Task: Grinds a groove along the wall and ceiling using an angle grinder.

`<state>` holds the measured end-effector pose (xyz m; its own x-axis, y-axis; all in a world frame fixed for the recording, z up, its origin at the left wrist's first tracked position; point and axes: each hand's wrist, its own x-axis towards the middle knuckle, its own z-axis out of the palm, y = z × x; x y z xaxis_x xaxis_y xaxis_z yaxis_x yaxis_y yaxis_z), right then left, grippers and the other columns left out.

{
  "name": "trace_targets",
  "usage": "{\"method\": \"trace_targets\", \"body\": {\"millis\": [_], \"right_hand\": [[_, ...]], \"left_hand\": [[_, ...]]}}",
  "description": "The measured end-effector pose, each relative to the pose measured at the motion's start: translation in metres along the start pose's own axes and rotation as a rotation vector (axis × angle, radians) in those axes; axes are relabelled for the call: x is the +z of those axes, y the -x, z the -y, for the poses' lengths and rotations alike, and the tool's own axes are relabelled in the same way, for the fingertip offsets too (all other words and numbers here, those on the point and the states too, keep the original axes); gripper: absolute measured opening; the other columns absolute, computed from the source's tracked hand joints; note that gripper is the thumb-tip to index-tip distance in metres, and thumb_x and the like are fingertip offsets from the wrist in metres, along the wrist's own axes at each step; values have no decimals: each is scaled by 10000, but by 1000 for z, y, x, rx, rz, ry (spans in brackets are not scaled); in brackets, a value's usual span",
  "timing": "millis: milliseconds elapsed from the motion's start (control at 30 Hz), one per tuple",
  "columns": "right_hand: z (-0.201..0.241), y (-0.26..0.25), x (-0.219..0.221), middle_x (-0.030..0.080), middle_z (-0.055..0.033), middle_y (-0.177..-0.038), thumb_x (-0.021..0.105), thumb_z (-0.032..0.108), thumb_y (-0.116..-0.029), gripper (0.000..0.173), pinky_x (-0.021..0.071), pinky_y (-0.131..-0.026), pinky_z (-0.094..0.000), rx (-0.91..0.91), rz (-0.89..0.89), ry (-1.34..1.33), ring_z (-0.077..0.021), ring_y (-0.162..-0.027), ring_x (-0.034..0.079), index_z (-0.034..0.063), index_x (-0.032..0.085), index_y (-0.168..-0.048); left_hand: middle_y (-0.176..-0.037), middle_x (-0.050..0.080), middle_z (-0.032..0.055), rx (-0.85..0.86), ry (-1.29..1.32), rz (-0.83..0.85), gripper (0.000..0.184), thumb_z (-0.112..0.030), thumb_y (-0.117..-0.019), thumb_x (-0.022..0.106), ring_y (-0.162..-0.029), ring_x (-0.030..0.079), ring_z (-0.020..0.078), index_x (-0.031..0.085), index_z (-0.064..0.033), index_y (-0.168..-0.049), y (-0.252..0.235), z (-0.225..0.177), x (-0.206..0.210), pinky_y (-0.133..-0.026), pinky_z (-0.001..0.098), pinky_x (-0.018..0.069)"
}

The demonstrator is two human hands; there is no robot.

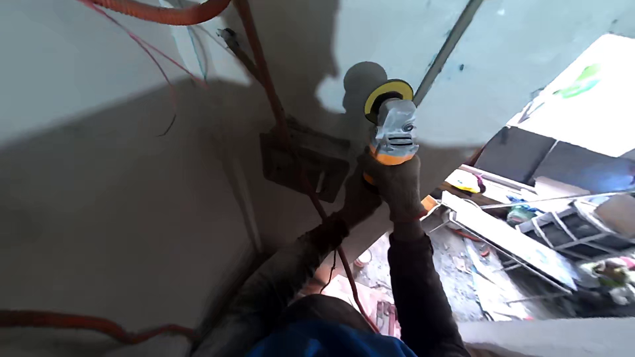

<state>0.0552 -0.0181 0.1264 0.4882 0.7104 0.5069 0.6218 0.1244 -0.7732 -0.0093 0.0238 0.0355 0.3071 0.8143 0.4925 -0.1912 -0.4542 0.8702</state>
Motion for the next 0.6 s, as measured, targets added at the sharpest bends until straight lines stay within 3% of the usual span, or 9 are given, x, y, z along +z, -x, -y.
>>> {"method": "trace_targets", "body": {"millis": [133, 233, 400, 467, 533, 600], "right_hand": [[0, 3, -13, 713, -26, -969, 886, 422, -699, 641, 610, -744, -472, 39, 15, 178, -158, -872, 707, 139, 626, -1213], [-9, 13, -5, 715, -18, -947, 886, 356, -698, 587, 623, -729, -431, 28, -83, 124, -135, -848, 710, 121, 641, -1177], [2, 33, 17, 728, 7, -940, 897, 323, -687, 555, 635, -768, -331, 19, -171, -19, -81, -858, 715, 86, 661, -1130], [16, 34, 25, 727, 12, -922, 894, 349, -681, 566, 632, -735, -344, 26, -161, -82, -91, -837, 715, 97, 658, -1130], [27, 31, 37, 726, 3, -929, 882, 347, -693, 565, 638, -702, -369, 26, -161, -226, -117, -829, 721, 111, 648, -1149], [40, 29, 55, 725, -35, -955, 872, 287, -730, 537, 638, -681, -401, 58, -163, -446, -163, -835, 725, 106, 641, -1180]], "left_hand": [[-973, 704, 126, 30, 208, -35, 502, -82, -747, 778, -912, 686, 96, 592, 127, -1165, 12, 8, 33, -868, 266, 578], [-1004, 704, 137, -18, 95, 7, 530, -117, -756, 781, -941, 683, 122, 594, 117, -1193, 24, 8, 26, -887, 290, 570], [-981, 726, 102, -30, -82, 89, 594, -189, -741, 802, -913, 705, 129, 608, 67, -1240, 29, -1, -24, -845, 339, 593], [-976, 712, 92, -2, -166, 95, 590, -204, -733, 816, -905, 693, 125, 609, 39, -1228, 24, -16, -49, -834, 330, 589], [-1022, 714, 135, 6, -372, 117, 610, -229, -750, 822, -960, 698, 205, 607, 34, -1257, 15, -39, -78, -876, 411, 584], [-1001, 726, 122, 29, -607, 83, 616, -248, -757, 815, -921, 713, 248, 608, -21, -1291, 7, -61, -105, -822, 485, 595]]}}
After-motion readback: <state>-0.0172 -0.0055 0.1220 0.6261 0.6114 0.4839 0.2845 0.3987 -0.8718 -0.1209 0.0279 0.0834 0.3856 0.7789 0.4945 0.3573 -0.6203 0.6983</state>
